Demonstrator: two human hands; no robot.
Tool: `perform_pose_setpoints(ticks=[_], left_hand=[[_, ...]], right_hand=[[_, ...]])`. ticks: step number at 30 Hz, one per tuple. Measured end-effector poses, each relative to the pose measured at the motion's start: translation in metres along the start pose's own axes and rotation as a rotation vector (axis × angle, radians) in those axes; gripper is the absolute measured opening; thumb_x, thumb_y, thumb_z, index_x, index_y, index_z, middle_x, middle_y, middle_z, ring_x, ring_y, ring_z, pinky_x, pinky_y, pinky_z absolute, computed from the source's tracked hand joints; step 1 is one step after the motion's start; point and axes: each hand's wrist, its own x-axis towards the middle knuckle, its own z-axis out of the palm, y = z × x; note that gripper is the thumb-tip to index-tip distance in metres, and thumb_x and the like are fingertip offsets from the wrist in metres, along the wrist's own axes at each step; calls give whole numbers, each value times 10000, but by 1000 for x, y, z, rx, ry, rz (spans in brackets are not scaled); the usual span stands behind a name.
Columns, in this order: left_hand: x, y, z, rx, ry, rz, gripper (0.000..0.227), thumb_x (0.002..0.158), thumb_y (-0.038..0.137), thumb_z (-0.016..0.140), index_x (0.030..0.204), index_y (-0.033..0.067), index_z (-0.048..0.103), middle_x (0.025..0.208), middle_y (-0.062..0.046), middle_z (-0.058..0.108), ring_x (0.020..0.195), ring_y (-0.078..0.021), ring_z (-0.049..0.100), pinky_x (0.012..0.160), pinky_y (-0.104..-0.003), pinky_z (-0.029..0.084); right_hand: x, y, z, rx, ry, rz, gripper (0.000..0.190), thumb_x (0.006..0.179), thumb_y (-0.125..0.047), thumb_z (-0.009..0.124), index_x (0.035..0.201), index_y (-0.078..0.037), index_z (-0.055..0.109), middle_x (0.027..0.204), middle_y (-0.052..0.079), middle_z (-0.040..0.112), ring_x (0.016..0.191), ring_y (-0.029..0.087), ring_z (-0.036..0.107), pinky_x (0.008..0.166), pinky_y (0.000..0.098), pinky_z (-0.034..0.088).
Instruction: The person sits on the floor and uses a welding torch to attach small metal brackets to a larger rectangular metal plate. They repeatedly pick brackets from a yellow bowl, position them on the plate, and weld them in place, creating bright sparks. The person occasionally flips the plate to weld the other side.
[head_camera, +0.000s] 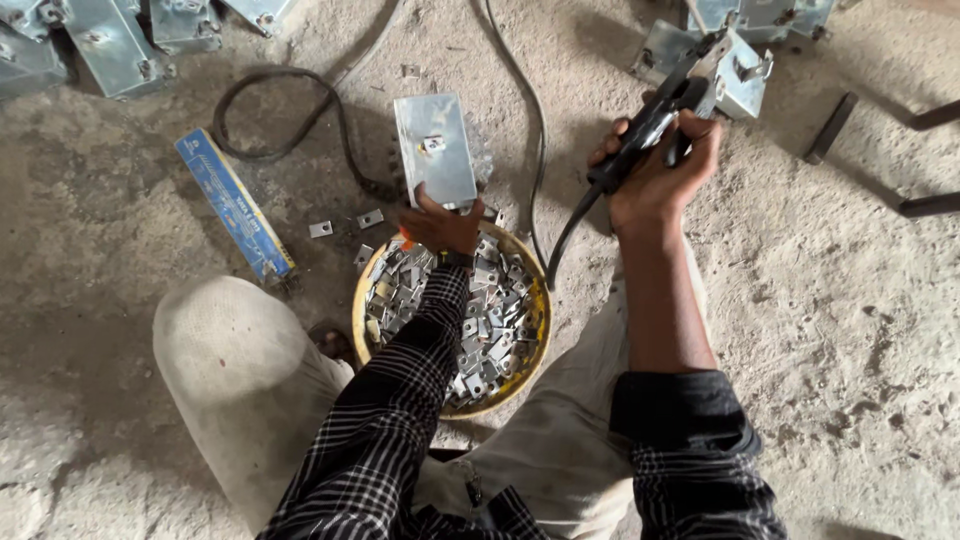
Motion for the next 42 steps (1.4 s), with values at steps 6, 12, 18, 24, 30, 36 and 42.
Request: perform_pose_setpoints(ticks=[6,12,18,24,30,36,42], left_hand=[[-1,-52,27,38,32,72,1130,663,772,832,1462,87,419,1478,-390,305,1351,-619,305,1072,-732,295],[-8,-172,-22,-255,-55,59,225,900,181,731,1078,74,644,1053,-175,641,1003,-387,619,865,-560,514],[-34,-139,-51,-4,14,429,200,716,94,758,893,128,673,949,-145,637,937,-371,583,808,-530,446],[-74,-121,-18,-13,-376,569,141,860,162,761,955,117,666,1096,-123,627,1086,-328,588,890,-528,457],[-96,-64,-17,271,-597,669,712,761,558,821,1241,65,637,1353,-226,570,1282,-440,479,986,-717,399],[-85,-30,-23,429,-822,480,862,772,540,809,1368,-8,513,1406,-209,519,1320,-397,434,1000,-601,416],[-72,-42,-16,567,-985,519,370,1026,274,685,1312,43,640,1316,-169,661,1245,-325,588,1100,-547,457]], right_hand=[[3,8,4,4,25,83,417,875,-428,588,985,-27,601,783,142,670,666,273,662,585,457,570],[13,20,-4,-120,-99,22,489,872,-479,628,953,4,642,813,169,691,699,293,693,618,480,602],[11,29,-21,-178,-178,-12,585,927,-566,562,987,8,658,838,164,687,734,288,689,647,479,591],[7,24,-34,-192,-234,-49,648,924,-633,512,1003,-6,658,821,159,673,749,290,685,686,481,584],[-1,17,-27,-255,-203,-103,633,923,-630,522,1002,-16,654,828,143,674,739,263,683,658,473,585],[-2,16,-24,-230,-189,-19,588,933,-585,534,1010,-14,653,880,137,674,771,250,680,672,457,589],[0,22,-19,-217,-200,3,544,942,-555,536,994,-23,639,884,128,668,773,242,668,659,441,573]])
